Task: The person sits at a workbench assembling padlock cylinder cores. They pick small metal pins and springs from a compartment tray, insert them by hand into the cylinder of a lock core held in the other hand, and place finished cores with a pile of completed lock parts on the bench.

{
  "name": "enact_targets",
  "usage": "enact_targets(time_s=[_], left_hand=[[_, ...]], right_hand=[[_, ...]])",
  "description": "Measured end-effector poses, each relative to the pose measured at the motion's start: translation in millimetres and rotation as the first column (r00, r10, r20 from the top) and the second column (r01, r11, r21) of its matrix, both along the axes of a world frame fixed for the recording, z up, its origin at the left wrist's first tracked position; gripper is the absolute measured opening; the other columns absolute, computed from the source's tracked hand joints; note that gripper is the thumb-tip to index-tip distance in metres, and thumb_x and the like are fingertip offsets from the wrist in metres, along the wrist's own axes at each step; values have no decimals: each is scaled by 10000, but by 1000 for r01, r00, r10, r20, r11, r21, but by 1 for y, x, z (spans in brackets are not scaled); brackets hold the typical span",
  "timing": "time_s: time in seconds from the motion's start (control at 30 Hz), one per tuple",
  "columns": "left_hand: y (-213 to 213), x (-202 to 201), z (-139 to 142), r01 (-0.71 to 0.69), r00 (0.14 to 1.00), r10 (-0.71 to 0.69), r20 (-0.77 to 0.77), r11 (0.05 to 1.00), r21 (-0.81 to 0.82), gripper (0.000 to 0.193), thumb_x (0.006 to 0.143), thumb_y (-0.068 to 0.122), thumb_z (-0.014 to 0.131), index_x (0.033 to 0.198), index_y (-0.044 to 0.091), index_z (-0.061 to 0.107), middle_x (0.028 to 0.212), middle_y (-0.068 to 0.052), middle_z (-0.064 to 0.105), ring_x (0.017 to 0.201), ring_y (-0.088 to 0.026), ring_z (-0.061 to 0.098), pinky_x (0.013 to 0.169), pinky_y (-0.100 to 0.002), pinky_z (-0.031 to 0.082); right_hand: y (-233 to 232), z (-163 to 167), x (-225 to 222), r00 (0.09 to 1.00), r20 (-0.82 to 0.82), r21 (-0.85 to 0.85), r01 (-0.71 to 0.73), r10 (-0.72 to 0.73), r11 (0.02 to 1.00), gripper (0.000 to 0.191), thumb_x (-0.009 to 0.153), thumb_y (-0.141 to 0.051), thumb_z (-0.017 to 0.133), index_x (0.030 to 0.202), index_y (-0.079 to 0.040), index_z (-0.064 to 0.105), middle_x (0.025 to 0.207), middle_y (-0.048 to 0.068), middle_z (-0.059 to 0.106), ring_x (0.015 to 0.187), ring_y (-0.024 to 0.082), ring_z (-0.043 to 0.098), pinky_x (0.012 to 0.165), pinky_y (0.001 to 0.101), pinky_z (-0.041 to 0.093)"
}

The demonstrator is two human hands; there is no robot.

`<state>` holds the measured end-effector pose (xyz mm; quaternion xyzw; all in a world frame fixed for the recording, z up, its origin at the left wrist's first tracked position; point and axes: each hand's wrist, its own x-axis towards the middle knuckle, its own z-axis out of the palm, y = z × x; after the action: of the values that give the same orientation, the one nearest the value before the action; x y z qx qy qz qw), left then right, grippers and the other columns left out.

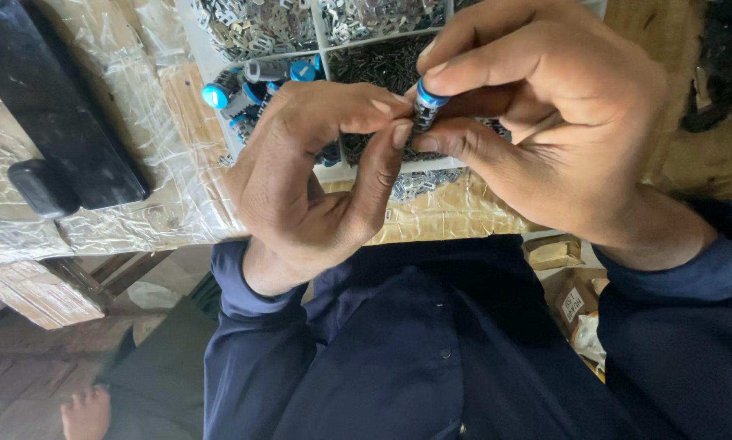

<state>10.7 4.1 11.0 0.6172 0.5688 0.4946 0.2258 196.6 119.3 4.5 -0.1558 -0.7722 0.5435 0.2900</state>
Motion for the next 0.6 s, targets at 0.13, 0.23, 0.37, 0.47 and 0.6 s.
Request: enact_targets(time_s=[0.13, 0.23, 0.37, 0.47, 0.6], left_hand=[[-2, -1, 0, 1, 999, -1, -36, 1000, -5, 229, 1011, -76, 790, 1123, -13, 601, 1057, -142, 724, 932, -186, 727, 776, -260, 581], [-2, -1, -2, 2, 1000, -2, -15, 1000, 10, 253, 1021, -73, 799, 1148, -7, 590, 1075, -137, 722, 947, -184, 740, 786, -256, 591], [-2, -1, -5, 4, 1000, -4, -10, 1000, 22, 274, 997, -61, 826, 1139, -9, 597, 1066, -131, 724, 929, -192, 742, 773, -260, 586], [-2, -2, -3, -10, 1000, 10, -22, 1000, 13, 288, 969, -37, 869, 1107, -4, 619, 1034, -112, 717, 893, -188, 717, 752, -265, 562], [3, -2, 5, -38, 991, 38, -126, 999, 2, 283, 956, 9, 907, 1100, 33, 665, 1039, -68, 703, 934, -207, 660, 789, -306, 527]], right_hand=[[0, 0, -1, 1000, 7, -19, 7, -6, 1000, 287, 886, 178, 763, 1085, 175, 558, 1177, 281, 564, 997, 289, 748, 867, 321, 708], [1, -1, -2, 1000, -15, 29, -8, 8, 1000, 293, 885, 166, 781, 1084, 160, 567, 1166, 263, 566, 987, 271, 733, 855, 305, 689], [2, -2, 0, 1000, -11, 64, 8, -7, 998, 279, 899, 136, 800, 1092, 144, 598, 1164, 251, 588, 965, 241, 724, 809, 267, 663], [3, -4, 2, 1000, 4, 110, 4, -4, 994, 247, 881, 118, 800, 1076, 119, 649, 1140, 242, 623, 890, 215, 715, 737, 260, 624], [5, -10, 4, 1000, -28, 65, 4, -2, 998, 273, 874, 96, 773, 1119, 97, 652, 1177, 232, 645, 924, 203, 734, 772, 261, 649]])
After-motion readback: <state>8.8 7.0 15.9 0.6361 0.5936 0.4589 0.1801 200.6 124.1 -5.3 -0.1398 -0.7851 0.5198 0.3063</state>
